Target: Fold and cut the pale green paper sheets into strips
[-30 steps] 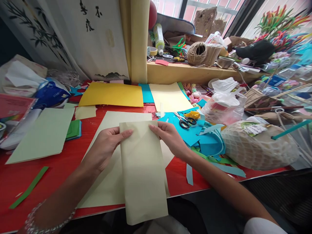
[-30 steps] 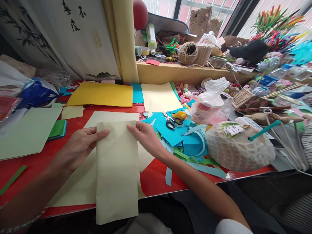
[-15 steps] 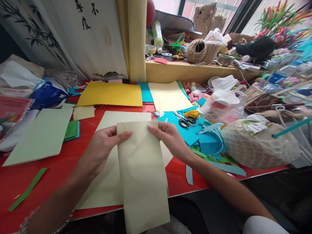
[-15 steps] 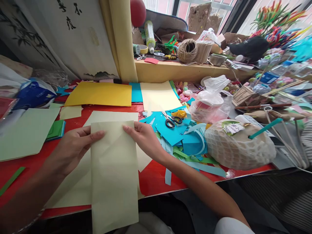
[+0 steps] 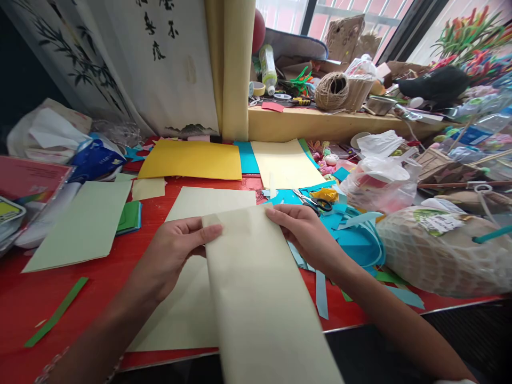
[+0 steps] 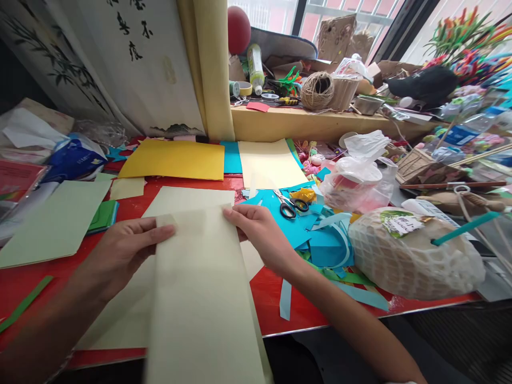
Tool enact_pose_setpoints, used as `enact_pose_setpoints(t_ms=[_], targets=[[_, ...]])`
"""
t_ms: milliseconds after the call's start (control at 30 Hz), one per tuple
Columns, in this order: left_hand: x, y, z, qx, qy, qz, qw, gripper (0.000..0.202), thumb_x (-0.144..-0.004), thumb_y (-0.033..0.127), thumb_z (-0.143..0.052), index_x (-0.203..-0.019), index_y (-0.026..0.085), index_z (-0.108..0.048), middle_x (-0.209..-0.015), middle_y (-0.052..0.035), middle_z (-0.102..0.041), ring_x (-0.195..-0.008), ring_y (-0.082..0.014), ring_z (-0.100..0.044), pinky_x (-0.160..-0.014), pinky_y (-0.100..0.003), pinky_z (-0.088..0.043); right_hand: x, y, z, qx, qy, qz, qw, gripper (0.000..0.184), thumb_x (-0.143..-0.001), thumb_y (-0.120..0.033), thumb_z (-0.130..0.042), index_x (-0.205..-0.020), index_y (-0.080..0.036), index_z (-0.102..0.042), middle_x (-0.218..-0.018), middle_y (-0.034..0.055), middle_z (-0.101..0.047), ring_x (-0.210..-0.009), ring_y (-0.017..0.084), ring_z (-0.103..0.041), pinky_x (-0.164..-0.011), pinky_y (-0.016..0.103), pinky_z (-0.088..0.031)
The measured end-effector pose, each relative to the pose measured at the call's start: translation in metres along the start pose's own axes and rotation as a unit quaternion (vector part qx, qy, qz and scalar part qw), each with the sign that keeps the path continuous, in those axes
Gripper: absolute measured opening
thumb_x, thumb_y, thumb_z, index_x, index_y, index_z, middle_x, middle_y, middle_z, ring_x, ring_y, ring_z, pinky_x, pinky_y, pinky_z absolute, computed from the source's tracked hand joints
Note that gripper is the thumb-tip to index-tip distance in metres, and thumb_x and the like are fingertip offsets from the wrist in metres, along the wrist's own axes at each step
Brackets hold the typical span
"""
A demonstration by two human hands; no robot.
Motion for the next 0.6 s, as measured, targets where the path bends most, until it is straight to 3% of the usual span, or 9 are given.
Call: enact_pose_setpoints(t_ms=[100,233,433,600], targets=[[-0.011,-0.006,0.003,-0.048,0.045,-0.031,0.997,0.019,-0.067,0.031,-0.073,-0.083,0.02,-0.073,-0.083,-0.0027,-0.073,-0.076,-0.0175,-0.065,-0.069,-0.026,-0.051,-0.017,0.014,0.01,0.101,0.031,0.062,0.992,0.025,-0.082,-0.042,-0.06,-0.075,-0.017,-0.062,-0.071,-0.0002,-0.057,-0.063,0.01,-0.053,-0.057,0.021,-0.044],[-0.016,-0.009,0.005,-0.064,0.055,-0.053,0.995,0.023,-0.066,0.036,-0.074,-0.084,0.021,-0.073,-0.087,-0.0028,-0.073,-0.08,-0.0203,-0.065,-0.072,-0.029,-0.051,-0.017,0.019,0.01,0.158,0.056,0.101,0.981,0.028,-0.085,-0.044,-0.054,-0.076,-0.018,-0.057,-0.072,0.0001,-0.053,-0.061,0.01,-0.046,-0.051,0.022,-0.036],[-0.013,-0.009,0.005,-0.116,0.077,-0.098,0.985,0.015,-0.069,0.036,-0.072,-0.08,0.025,-0.071,-0.084,0.0019,-0.072,-0.078,-0.0166,-0.064,-0.067,-0.022,-0.049,-0.013,0.017,0.011,0.204,0.078,0.123,0.968,0.03,-0.086,-0.046,-0.051,-0.081,-0.018,-0.058,-0.07,0.0,-0.05,-0.06,0.01,-0.044,-0.051,0.023,-0.034],[-0.013,-0.013,0.003,-0.07,0.062,-0.08,0.992,0.022,-0.069,0.035,-0.072,-0.087,0.023,-0.07,-0.09,-0.0009,-0.072,-0.082,-0.018,-0.064,-0.071,-0.024,-0.05,-0.014,0.017,0.01,0.19,0.069,0.124,0.971,0.032,-0.08,-0.051,-0.057,-0.084,-0.019,-0.06,-0.071,0.0011,-0.054,-0.063,0.013,-0.049,-0.051,0.024,-0.039]])
Point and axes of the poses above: each hand's wrist, its own x-axis away from the middle knuckle, its own z-axis out of the back of the hand, y = z × x, the point moved 2 cm from there along -x, towards the middle knuckle
